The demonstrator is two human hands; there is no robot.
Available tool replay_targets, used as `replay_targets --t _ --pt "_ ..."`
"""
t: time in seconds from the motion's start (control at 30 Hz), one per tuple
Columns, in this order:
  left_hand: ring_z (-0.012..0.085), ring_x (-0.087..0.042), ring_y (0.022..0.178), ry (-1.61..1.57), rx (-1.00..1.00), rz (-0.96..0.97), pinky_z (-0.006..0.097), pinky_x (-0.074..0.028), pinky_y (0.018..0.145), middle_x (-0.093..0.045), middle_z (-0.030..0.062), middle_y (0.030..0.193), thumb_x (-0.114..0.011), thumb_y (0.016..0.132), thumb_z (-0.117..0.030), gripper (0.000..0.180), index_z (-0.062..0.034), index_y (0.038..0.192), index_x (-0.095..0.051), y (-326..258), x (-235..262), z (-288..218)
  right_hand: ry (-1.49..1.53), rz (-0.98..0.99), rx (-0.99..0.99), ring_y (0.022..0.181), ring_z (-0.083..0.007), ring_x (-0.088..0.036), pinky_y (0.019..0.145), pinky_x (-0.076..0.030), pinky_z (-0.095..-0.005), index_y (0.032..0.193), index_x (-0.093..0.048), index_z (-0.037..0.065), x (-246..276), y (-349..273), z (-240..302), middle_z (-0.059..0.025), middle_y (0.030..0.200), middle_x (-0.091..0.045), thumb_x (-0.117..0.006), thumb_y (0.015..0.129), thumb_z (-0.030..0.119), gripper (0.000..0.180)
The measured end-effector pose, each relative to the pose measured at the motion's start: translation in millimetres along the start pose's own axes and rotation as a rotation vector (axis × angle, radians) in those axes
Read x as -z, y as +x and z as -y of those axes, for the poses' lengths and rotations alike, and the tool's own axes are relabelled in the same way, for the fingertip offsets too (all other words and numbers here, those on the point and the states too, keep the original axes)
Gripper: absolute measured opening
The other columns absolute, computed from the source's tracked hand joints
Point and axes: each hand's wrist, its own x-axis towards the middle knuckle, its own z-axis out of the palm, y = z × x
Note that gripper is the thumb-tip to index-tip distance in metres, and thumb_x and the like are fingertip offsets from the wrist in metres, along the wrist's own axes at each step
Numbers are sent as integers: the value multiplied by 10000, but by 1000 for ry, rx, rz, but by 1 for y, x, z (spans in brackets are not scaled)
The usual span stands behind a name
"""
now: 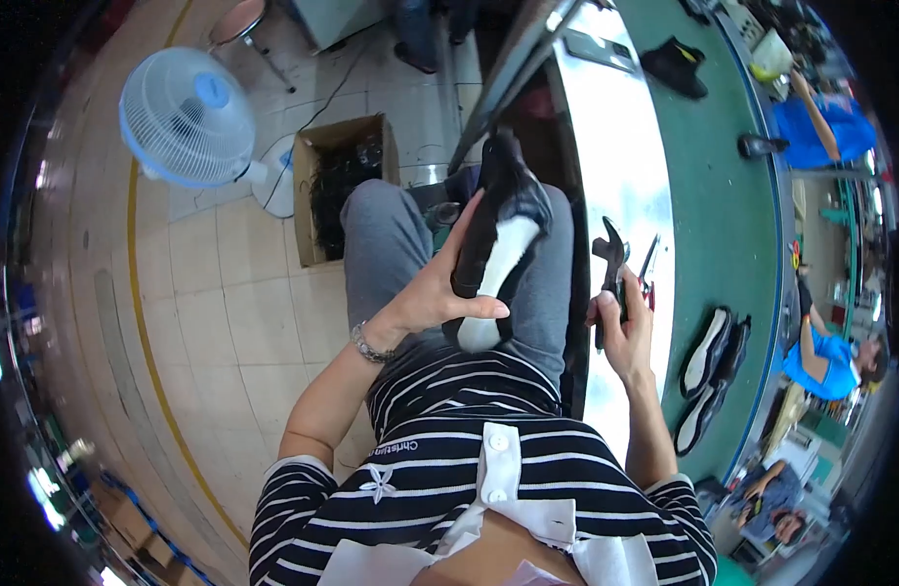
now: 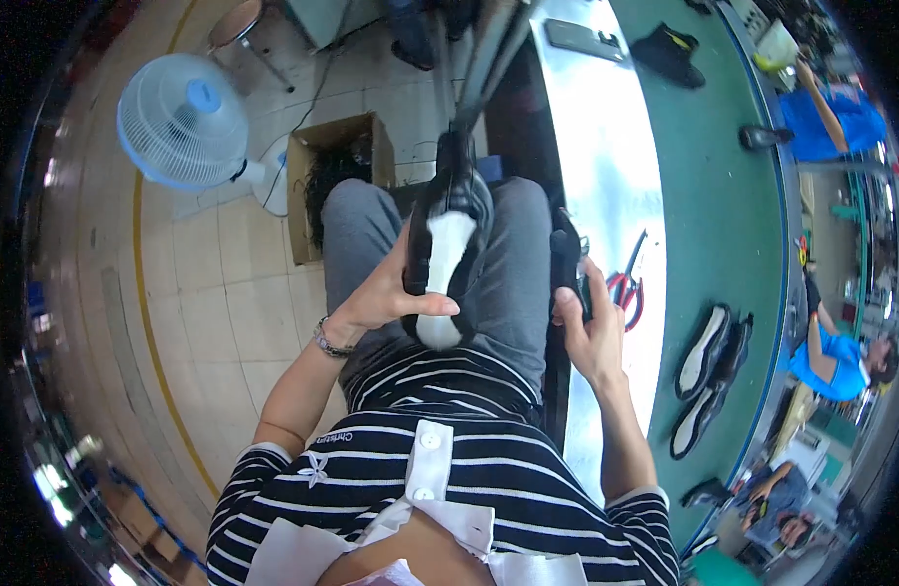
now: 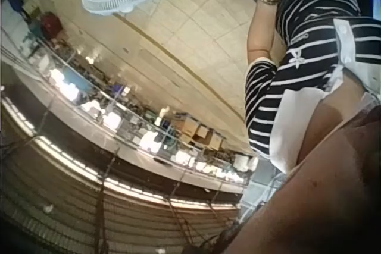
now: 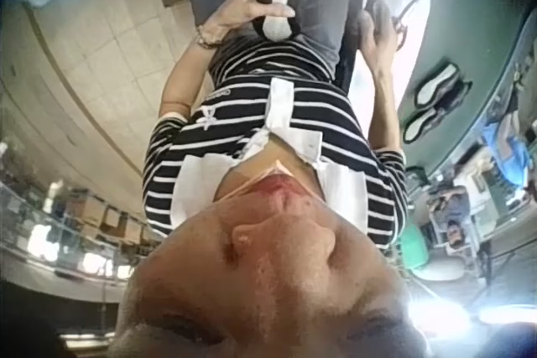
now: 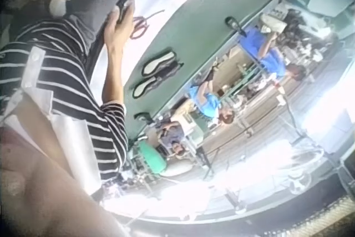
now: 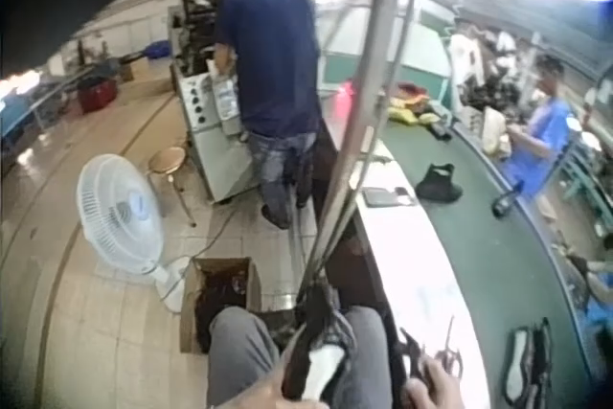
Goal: Finishing and trimming excess material from a shoe upper and sole assembly.
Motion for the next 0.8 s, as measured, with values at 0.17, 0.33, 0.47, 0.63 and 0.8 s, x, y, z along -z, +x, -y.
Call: replay_targets --t 0.17,0.33,0.47,0.63,0.8 --pt "227 -218 1425 151 -346 192 369 -173 1164 -146 100 1565 -855 603 -33 1325 -180 1519 90 64 -16 5 225 -202 -335 590 -115 -582 562 -464 -279 1363 -431 41 6 -29 -55 -42 637 -578 -361 1030 339 452" --pt "232 -239 1423 210 -378 322 388 -233 1153 -109 94 1581 -857 603 -26 1358 -246 1506 132 103 -34 3 192 -290 -490 581 -124 -598 605 -480 -301 1386 -436 53 10 -37 -80 -44 635 -584 -310 1026 409 522" --pt "239 -223 1430 253 -335 355 414 -241 1152 -97 94 1585 -876 612 -97 1364 -266 1499 146 113 -35 13 187 -280 -533 618 -128 -609 604 -486 -301 1339 -475 32 16 -34 -79 -46 678 -597 -333 1025 389 497" --pt "261 -163 1447 291 -373 352 437 -219 1156 -62 96 1589 -910 575 -174 1402 -259 1502 139 117 -39 -4 959 -101 -340 734 -140 -623 680 -506 -259 1148 -539 47 37 -24 -61 -61 785 -619 -540 951 195 247" --pt "336 -165 1438 535 -655 163 440 -214 1151 -26 156 1578 -919 548 -303 1299 -216 1532 -76 117 -47 -20 733 296 -91 709 -112 -600 619 -471 -240 1091 -583 25 74 -8 12 -66 789 -638 -573 940 168 208"
